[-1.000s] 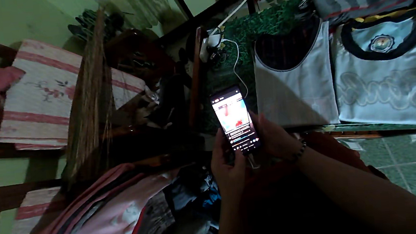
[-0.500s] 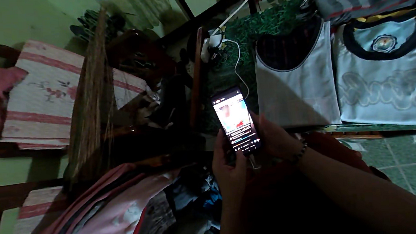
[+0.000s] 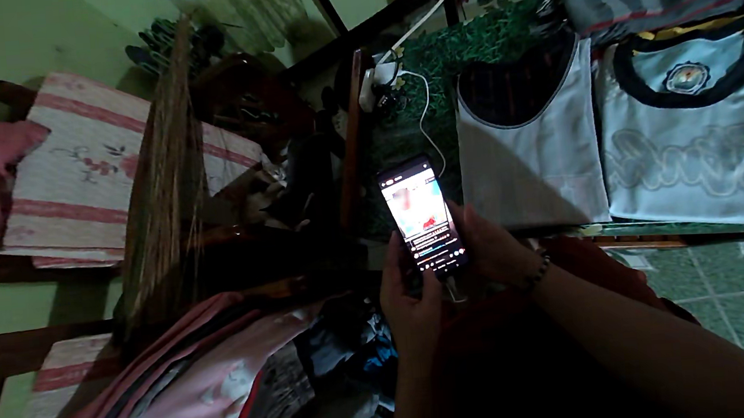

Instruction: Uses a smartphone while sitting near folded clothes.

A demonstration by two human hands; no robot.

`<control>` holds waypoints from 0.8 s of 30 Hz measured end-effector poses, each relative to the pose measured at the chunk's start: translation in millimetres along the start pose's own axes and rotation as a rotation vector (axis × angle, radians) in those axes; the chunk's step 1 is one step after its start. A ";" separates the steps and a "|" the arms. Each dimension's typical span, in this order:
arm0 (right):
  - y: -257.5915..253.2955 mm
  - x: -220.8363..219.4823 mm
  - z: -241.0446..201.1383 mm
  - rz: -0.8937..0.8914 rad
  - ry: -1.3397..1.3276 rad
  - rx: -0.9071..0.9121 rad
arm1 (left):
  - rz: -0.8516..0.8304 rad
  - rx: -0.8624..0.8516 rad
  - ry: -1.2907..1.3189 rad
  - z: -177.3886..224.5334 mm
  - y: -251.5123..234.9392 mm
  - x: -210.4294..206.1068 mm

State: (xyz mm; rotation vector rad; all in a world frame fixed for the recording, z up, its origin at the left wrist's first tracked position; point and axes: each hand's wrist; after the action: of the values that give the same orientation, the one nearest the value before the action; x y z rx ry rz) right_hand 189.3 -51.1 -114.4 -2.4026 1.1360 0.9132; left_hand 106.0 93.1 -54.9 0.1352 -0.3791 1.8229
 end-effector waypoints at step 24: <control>-0.4 -1.7 -0.4 0.013 -0.040 -0.021 | 0.004 0.003 0.014 -0.1 0.8 -0.3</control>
State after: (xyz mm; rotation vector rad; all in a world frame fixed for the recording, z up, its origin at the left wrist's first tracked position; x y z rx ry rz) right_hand 189.0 -50.1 -112.9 -2.3849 1.1345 0.9783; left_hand 105.3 92.6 -55.2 0.1245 -0.3668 1.8273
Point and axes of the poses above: each hand's wrist, its own y-axis away from the middle knuckle, its own x-axis out of the back of the hand, z = x × y
